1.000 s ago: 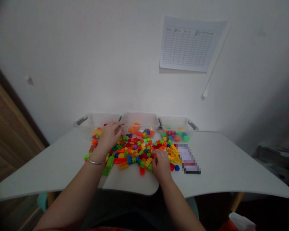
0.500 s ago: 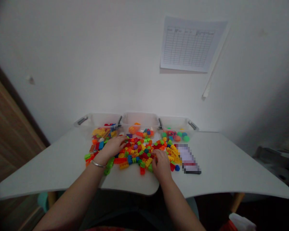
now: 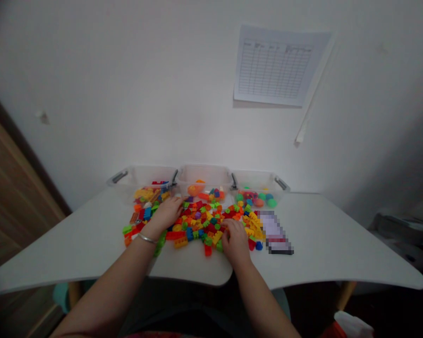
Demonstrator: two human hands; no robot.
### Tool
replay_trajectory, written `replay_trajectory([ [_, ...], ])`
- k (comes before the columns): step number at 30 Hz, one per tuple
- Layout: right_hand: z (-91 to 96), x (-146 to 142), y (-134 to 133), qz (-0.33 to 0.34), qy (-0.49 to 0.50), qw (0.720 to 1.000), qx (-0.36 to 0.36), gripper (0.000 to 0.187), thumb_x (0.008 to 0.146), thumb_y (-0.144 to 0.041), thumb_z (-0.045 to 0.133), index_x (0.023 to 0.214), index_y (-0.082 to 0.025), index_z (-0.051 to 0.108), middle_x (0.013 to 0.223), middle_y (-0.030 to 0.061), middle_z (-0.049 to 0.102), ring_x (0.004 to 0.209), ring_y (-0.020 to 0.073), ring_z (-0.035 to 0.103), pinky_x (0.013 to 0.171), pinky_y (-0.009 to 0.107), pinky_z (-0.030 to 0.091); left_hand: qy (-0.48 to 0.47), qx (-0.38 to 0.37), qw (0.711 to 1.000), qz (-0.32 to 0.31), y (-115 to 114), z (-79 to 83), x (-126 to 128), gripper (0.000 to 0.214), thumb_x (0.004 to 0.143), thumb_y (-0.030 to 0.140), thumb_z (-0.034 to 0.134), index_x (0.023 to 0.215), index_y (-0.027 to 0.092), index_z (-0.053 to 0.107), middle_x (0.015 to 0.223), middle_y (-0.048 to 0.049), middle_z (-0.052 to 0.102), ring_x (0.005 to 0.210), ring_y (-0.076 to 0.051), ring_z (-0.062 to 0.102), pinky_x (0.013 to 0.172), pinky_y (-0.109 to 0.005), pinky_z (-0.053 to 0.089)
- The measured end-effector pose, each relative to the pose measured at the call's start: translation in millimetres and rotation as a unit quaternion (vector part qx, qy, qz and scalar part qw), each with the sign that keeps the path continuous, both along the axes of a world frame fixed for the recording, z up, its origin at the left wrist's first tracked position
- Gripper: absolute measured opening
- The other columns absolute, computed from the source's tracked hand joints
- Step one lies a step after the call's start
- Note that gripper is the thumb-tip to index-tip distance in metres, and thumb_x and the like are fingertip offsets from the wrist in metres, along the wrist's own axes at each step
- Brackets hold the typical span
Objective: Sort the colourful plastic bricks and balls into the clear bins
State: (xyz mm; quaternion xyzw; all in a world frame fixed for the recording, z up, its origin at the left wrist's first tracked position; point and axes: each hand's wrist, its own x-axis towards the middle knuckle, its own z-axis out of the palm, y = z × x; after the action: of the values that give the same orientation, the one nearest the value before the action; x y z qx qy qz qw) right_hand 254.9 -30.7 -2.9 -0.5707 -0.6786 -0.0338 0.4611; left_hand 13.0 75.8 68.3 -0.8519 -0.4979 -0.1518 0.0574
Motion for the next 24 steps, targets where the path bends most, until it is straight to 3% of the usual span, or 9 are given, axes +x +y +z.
replay_trajectory([
  [8, -0.9, 0.5, 0.4, -0.001, -0.002, 1.0, -0.005, 0.027, 0.077, -0.009, 0.044, 0.094, -0.02, 0.062, 0.104, 0.0094, 0.067, 0.101, 0.0258, 0.059, 0.092, 0.046, 0.046, 0.02, 0.003, 1.0, 0.022, 0.5, -6.2, -0.7, 0.03, 0.089, 0.02, 0.045, 0.109, 0.02, 0.068, 0.106, -0.0124, 0.067, 0.105, -0.026, 0.058, 0.093, -0.039, 0.045],
  [16, 2.5, -0.9, -1.6, -0.001, 0.006, 1.0, -0.004, 0.029, 0.076, -0.008, 0.045, 0.093, -0.02, 0.063, 0.103, 0.0087, 0.068, 0.101, 0.0251, 0.059, 0.093, 0.045, 0.046, 0.01, -0.001, 0.999, 0.032, -1.0, -4.0, -1.7, 0.02, 0.086, 0.025, 0.052, 0.095, 0.019, 0.068, 0.101, -0.0104, 0.065, 0.097, -0.024, 0.059, 0.087, -0.036, 0.045],
  [24, 0.8, 0.1, -0.6, 0.002, 0.002, 1.0, -0.001, 0.028, 0.076, -0.008, 0.044, 0.094, -0.02, 0.062, 0.103, 0.0094, 0.067, 0.1, 0.0256, 0.059, 0.093, 0.047, 0.046, -0.037, -0.019, 0.999, 0.032, -3.3, 1.8, 0.3, 0.021, 0.085, 0.021, 0.046, 0.083, 0.017, 0.067, 0.09, -0.0106, 0.065, 0.085, -0.022, 0.06, 0.078, -0.033, 0.045],
])
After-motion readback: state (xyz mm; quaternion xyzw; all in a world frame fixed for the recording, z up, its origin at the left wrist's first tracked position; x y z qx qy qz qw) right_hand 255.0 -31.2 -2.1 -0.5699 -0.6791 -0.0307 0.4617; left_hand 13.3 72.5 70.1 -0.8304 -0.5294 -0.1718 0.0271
